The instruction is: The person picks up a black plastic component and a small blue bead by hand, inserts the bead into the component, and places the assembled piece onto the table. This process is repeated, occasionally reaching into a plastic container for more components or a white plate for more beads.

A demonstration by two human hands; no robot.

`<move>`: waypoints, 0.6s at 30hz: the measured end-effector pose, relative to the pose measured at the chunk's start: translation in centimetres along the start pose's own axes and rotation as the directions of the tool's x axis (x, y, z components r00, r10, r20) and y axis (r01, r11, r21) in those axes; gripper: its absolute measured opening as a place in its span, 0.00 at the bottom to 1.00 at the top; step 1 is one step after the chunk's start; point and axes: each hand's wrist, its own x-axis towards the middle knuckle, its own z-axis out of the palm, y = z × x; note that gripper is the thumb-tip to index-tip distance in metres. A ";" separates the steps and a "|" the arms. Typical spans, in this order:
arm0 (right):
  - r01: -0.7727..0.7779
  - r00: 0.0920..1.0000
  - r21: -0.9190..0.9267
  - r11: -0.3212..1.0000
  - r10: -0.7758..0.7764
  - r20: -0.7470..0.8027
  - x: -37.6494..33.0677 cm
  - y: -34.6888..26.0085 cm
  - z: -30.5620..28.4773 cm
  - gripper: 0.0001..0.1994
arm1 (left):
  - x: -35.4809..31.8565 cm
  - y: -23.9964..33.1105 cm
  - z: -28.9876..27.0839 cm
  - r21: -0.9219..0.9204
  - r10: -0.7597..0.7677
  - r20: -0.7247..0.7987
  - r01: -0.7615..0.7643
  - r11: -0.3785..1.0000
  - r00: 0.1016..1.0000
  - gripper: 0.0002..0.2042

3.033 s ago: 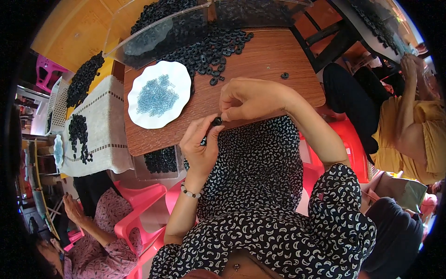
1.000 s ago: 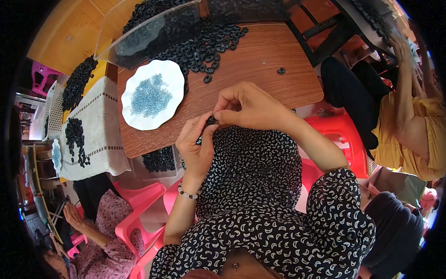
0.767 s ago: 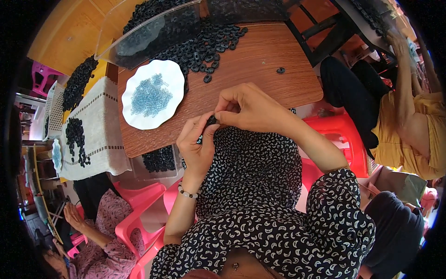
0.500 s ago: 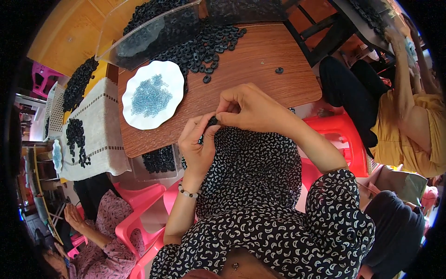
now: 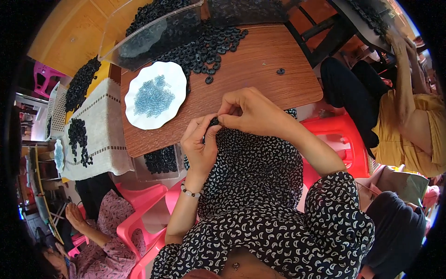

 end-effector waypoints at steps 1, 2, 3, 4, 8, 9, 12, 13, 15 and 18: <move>0.015 1.000 -0.022 1.000 -0.015 -0.003 0.0 -0.1 0.0 0.06 | 0.0 0.1 -0.1 0.021 0.008 -0.004 -0.008 1.000 1.000 0.13; 0.029 1.000 -0.043 0.999 -0.029 -0.007 -0.1 -0.2 0.1 0.06 | 0.0 0.1 -0.1 0.023 0.009 0.001 -0.009 1.000 1.000 0.13; 0.028 0.999 -0.039 0.999 -0.029 -0.014 -0.2 -0.2 0.2 0.06 | 0.0 0.0 -0.1 0.031 0.017 -0.006 -0.017 0.999 1.000 0.13; 0.036 0.999 -0.048 0.998 -0.038 -0.026 -0.3 -0.1 0.4 0.06 | 0.0 -0.1 0.0 0.039 0.025 -0.012 -0.025 0.999 1.000 0.12; 0.082 0.993 -0.083 0.993 -0.089 -0.078 -0.8 0.3 0.9 0.07 | -0.1 -0.1 0.2 0.065 0.065 -0.011 -0.064 0.996 0.998 0.12; 0.079 0.993 -0.077 0.994 -0.085 -0.087 -0.9 0.3 1.0 0.07 | -0.2 -0.1 0.2 0.077 0.066 -0.018 -0.064 0.995 0.998 0.12; 0.089 0.992 -0.065 0.994 -0.095 -0.083 -1.1 0.4 1.1 0.07 | -0.4 -0.2 0.4 0.091 0.073 -0.017 -0.071 0.993 0.997 0.12; 0.112 0.990 -0.068 0.991 -0.118 -0.083 -1.2 0.4 1.0 0.08 | -0.4 -0.2 0.4 0.094 0.078 -0.021 -0.076 0.993 0.997 0.12; 0.135 0.986 -0.067 0.989 -0.140 -0.088 -1.2 0.3 0.9 0.08 | -0.5 -0.2 0.5 0.111 0.098 -0.009 -0.096 0.989 0.995 0.12; 0.154 0.985 -0.170 0.973 -0.164 -0.044 -1.2 0.0 0.8 0.13 | -0.7 -0.3 0.5 0.141 0.114 -0.009 -0.112 0.984 0.993 0.12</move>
